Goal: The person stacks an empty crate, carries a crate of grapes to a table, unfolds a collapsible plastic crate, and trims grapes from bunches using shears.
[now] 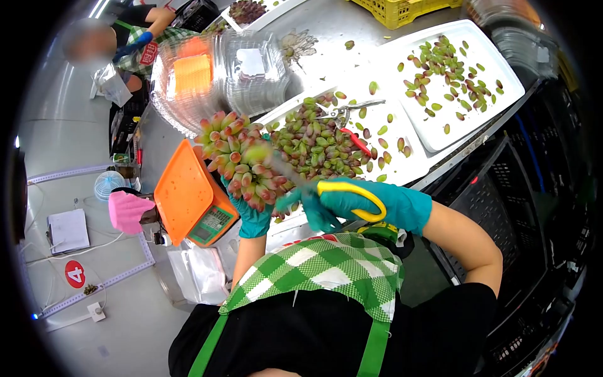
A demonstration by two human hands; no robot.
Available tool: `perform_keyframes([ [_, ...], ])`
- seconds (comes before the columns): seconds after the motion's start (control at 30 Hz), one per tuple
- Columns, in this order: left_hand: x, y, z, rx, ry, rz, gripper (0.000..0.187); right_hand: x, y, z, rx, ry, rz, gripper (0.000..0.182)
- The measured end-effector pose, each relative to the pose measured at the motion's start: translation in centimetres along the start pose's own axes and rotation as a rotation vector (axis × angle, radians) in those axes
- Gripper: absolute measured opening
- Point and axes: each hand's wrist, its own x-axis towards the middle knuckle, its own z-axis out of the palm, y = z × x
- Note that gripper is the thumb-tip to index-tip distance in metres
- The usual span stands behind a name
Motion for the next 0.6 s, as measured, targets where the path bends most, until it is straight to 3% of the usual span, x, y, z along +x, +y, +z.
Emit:
perform_keyframes([
  [0.07,-0.1,0.3,1.0,-0.117,-0.168,-0.07,0.05,-0.4,0.1,0.3,0.142,0.209,-0.012,0.048],
  [0.1,0.1,0.6,1.9,-0.247,-0.324,-0.138,0.058,-0.8,-0.4,0.3,-0.076,0.237,0.073,0.046],
  [0.13,0.0,0.7,2.7,-0.258,-0.327,-0.141,0.06,-1.4,-1.2,0.7,-0.293,0.264,0.159,0.044],
  [0.17,-0.1,0.7,3.3,-0.269,-0.331,-0.142,0.061,-1.3,-2.0,1.8,-0.676,0.27,0.16,0.044],
  [0.2,-0.2,0.7,3.7,-0.279,-0.334,-0.142,0.062,-0.7,-2.9,3.0,-1.079,0.383,0.313,0.042],
  [0.23,-0.1,0.5,3.8,-0.336,-0.403,-0.17,0.064,-0.5,-2.4,3.2,-1.301,0.466,0.253,0.043],
  [0.37,-0.4,0.3,2.8,-0.245,-0.294,-0.142,0.056,-0.2,-2.4,3.6,-2.03,0.597,0.017,0.041],
  [0.43,-1.0,0.0,2.9,-0.113,-0.185,-0.031,0.05,0.7,-2.5,4.0,-2.231,0.613,-0.001,0.036],
  [0.6,-1.1,0.0,1.0,-0.154,-0.072,-0.105,0.043,2.0,-1.9,4.1,-2.468,0.579,-0.039,0.025],
])
